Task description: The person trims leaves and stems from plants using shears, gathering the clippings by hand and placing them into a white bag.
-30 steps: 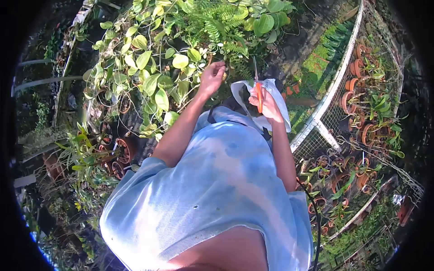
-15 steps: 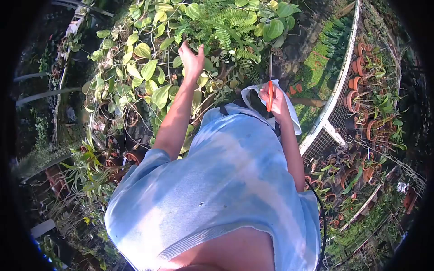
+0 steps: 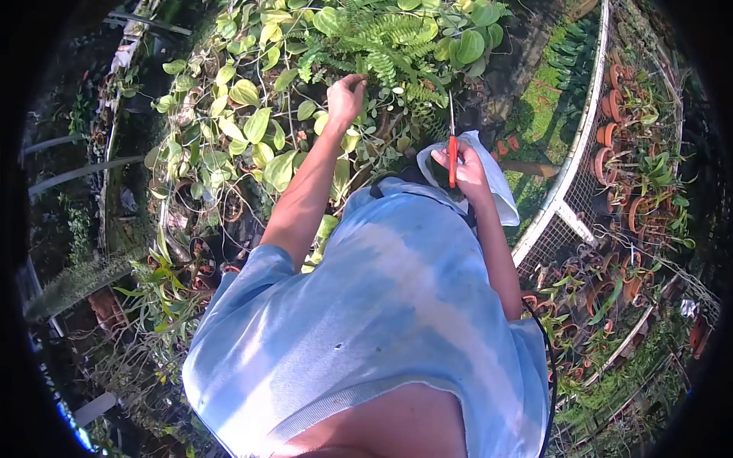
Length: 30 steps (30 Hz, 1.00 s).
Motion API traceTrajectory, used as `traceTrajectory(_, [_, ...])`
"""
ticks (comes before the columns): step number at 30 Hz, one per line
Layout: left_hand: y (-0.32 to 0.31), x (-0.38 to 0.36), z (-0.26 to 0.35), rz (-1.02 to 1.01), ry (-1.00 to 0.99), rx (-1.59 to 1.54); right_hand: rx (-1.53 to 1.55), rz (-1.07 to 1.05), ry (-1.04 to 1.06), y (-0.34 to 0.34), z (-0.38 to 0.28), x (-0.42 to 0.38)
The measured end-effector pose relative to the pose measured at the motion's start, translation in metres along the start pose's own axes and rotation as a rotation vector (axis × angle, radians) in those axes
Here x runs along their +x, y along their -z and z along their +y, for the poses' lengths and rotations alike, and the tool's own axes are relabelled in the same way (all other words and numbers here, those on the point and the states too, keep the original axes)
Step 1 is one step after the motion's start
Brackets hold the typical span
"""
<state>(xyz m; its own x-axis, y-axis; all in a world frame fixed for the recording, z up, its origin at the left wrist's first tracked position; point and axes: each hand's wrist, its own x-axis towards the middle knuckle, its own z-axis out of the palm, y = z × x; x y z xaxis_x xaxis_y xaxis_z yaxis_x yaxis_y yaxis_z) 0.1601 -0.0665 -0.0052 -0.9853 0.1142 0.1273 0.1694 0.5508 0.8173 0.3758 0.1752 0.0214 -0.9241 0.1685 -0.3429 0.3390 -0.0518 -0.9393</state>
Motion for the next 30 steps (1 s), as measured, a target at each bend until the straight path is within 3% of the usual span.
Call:
traceTrajectory(3, [0.010,-0.005,0.010,0.007,0.065,-0.002,0.017,0.001,0.012,-0.003,-0.003,0.004])
traceTrajectory(9, [0.030,0.008,0.018,0.066,-0.018,0.023,-0.137,-0.010,0.055,-0.006,-0.001,0.013])
traceTrajectory(13, [0.058,0.018,0.067,-0.003,-0.042,0.198,-0.239,-0.003,0.043,-0.013,-0.021,0.013])
traceTrajectory(16, [0.052,0.045,0.056,0.164,-0.267,0.194,-0.243,0.000,0.080,-0.012,-0.011,0.021])
traceTrajectory(18, [0.049,0.067,0.050,0.084,-0.177,0.122,-0.241,0.006,0.095,-0.011,-0.006,0.024])
traceTrajectory(23, [0.029,0.105,0.010,-0.344,-0.375,0.316,-0.271,0.010,0.074,-0.011,-0.014,0.020])
traceTrajectory(26, [0.029,0.103,0.023,-0.588,-0.259,0.491,-0.222,0.050,0.087,-0.008,-0.010,0.020])
traceTrajectory(27, [0.026,0.101,0.024,-0.631,-0.187,0.492,-0.213,0.067,0.088,-0.008,-0.011,0.019])
traceTrajectory(30, [0.029,0.087,0.016,-0.680,-0.226,0.495,-0.204,0.080,0.071,-0.007,-0.015,0.015])
